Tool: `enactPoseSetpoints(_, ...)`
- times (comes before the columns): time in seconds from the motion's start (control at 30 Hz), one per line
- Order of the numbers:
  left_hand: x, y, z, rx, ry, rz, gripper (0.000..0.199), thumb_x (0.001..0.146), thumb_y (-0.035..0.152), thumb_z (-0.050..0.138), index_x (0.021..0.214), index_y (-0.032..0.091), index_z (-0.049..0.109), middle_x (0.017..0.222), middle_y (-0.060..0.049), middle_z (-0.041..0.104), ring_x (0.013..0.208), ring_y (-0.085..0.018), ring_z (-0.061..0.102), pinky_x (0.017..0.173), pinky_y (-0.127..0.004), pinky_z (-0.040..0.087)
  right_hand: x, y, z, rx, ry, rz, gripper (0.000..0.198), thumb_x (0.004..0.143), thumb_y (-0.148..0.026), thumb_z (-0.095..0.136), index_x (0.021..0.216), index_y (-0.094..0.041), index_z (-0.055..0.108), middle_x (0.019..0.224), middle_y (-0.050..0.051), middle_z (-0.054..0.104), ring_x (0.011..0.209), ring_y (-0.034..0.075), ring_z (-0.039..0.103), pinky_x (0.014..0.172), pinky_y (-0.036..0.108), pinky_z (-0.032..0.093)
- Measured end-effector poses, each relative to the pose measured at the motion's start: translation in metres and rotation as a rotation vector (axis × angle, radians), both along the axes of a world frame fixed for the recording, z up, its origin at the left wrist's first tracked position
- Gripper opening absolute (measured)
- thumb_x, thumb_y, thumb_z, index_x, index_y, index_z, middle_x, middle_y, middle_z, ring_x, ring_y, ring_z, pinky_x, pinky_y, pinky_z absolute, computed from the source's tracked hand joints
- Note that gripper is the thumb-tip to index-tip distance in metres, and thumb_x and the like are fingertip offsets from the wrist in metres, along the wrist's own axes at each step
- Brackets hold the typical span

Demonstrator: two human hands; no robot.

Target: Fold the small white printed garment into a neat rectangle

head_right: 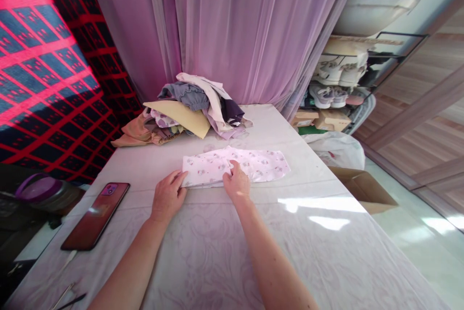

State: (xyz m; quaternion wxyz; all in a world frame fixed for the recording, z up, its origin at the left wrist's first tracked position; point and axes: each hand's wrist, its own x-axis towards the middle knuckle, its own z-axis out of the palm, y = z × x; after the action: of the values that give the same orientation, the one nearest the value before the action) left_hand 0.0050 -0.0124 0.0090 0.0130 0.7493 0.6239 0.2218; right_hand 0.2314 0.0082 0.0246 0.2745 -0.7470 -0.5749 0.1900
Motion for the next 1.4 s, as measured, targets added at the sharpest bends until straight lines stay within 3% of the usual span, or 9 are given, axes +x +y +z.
enactPoseSetpoints(0.17, 0.000, -0.001, -0.003, -0.021, 0.052, -0.081, 0.048, 0.083, 0.027, 0.050, 0.130, 0.020, 0.057, 0.143, -0.010, 0.049, 0.128, -0.029, 0.046, 0.106, -0.047, 0.037, 0.000, -0.004, -0.005, 0.017, -0.170, 0.013, 0.049, 0.078, -0.014, 0.046, 0.126, -0.020, 0.053, 0.101, 0.006, 0.067, 0.099, 0.022, 0.059, 0.087, 0.033, 0.040)
enactPoseSetpoints(0.27, 0.001, -0.003, -0.003, -0.060, 0.108, -0.134, 0.051, 0.086, 0.034, 0.049, 0.135, 0.019, 0.051, 0.149, -0.008, 0.043, 0.137, -0.030, 0.036, 0.112, -0.052, 0.028, -0.004, 0.001, 0.004, 0.058, -0.244, -0.019, 0.053, 0.076, -0.012, 0.048, 0.128, -0.018, 0.054, 0.124, 0.012, 0.059, 0.112, 0.026, 0.052, 0.093, 0.037, 0.038)
enactPoseSetpoints(0.33, 0.002, -0.004, -0.003, -0.097, 0.136, -0.156, 0.053, 0.088, 0.039, 0.047, 0.137, 0.018, 0.049, 0.150, -0.008, 0.041, 0.139, -0.031, 0.034, 0.114, -0.053, 0.025, -0.011, 0.009, 0.013, 0.127, -0.279, 0.086, 0.050, 0.077, -0.012, 0.047, 0.126, -0.020, 0.058, 0.131, 0.011, 0.056, 0.117, 0.026, 0.048, 0.095, 0.038, 0.037)
enactPoseSetpoints(0.4, 0.003, -0.005, -0.005, -0.123, 0.156, -0.171, 0.055, 0.089, 0.042, 0.047, 0.138, 0.018, 0.048, 0.150, -0.008, 0.040, 0.140, -0.031, 0.032, 0.114, -0.054, 0.025, -0.025, 0.022, 0.024, 0.170, -0.300, 0.289, 0.041, 0.083, -0.015, 0.044, 0.118, -0.022, 0.063, 0.125, 0.008, 0.061, 0.116, 0.024, 0.048, 0.096, 0.037, 0.036)
enactPoseSetpoints(0.53, 0.003, -0.006, -0.009, -0.090, 0.157, -0.182, 0.054, 0.089, 0.039, 0.050, 0.139, 0.020, 0.046, 0.150, -0.009, 0.041, 0.140, -0.032, 0.033, 0.112, -0.055, 0.026, -0.063, 0.055, 0.040, 0.110, -0.297, 0.574, 0.035, 0.091, -0.026, 0.042, 0.118, -0.024, 0.065, 0.117, 0.004, 0.067, 0.112, 0.022, 0.052, 0.095, 0.035, 0.037)
enactPoseSetpoints(0.7, 0.003, -0.007, -0.012, 0.002, 0.100, -0.197, 0.053, 0.086, 0.036, 0.054, 0.137, 0.020, 0.048, 0.147, -0.011, 0.045, 0.138, -0.034, 0.036, 0.111, -0.055, 0.028, -0.094, 0.091, 0.038, -0.064, -0.326, 0.600, 0.030, 0.090, -0.037, 0.048, 0.104, -0.025, 0.072, 0.111, 0.005, 0.070, 0.108, 0.024, 0.057, 0.091, 0.036, 0.039)
enactPoseSetpoints(0.9, 0.005, -0.008, -0.010, 0.018, 0.048, -0.231, 0.051, 0.086, 0.034, 0.056, 0.134, 0.020, 0.050, 0.144, -0.011, 0.049, 0.137, -0.032, 0.037, 0.113, -0.054, 0.026, -0.103, 0.111, 0.026, -0.103, -0.307, 0.636, 0.018, 0.082, -0.039, 0.059, 0.085, -0.028, 0.073, 0.096, 0.000, 0.073, 0.096, 0.021, 0.061, 0.083, 0.033, 0.041)
enactPoseSetpoints(1.2, 0.005, -0.007, -0.006, -0.106, 0.023, -0.272, 0.055, 0.085, 0.036, 0.057, 0.137, 0.019, 0.048, 0.145, -0.009, 0.047, 0.140, -0.031, 0.032, 0.115, -0.056, 0.021, -0.110, 0.100, 0.000, 0.098, -0.289, 0.630, 0.023, 0.090, -0.038, 0.054, 0.099, -0.023, 0.069, 0.106, 0.005, 0.068, 0.107, 0.021, 0.054, 0.094, 0.037, 0.035)
enactPoseSetpoints(1.4, -0.001, -0.002, -0.006, -0.056, -0.157, -0.125, 0.028, 0.094, 0.031, 0.044, 0.108, 0.024, 0.068, 0.121, -0.006, 0.068, 0.123, -0.024, 0.054, 0.112, -0.053, 0.029, -0.083, 0.078, 0.003, 0.271, -0.250, 0.603, 0.031, 0.095, -0.026, 0.044, 0.120, -0.021, 0.061, 0.121, 0.007, 0.065, 0.114, 0.018, 0.055, 0.103, 0.036, 0.031)
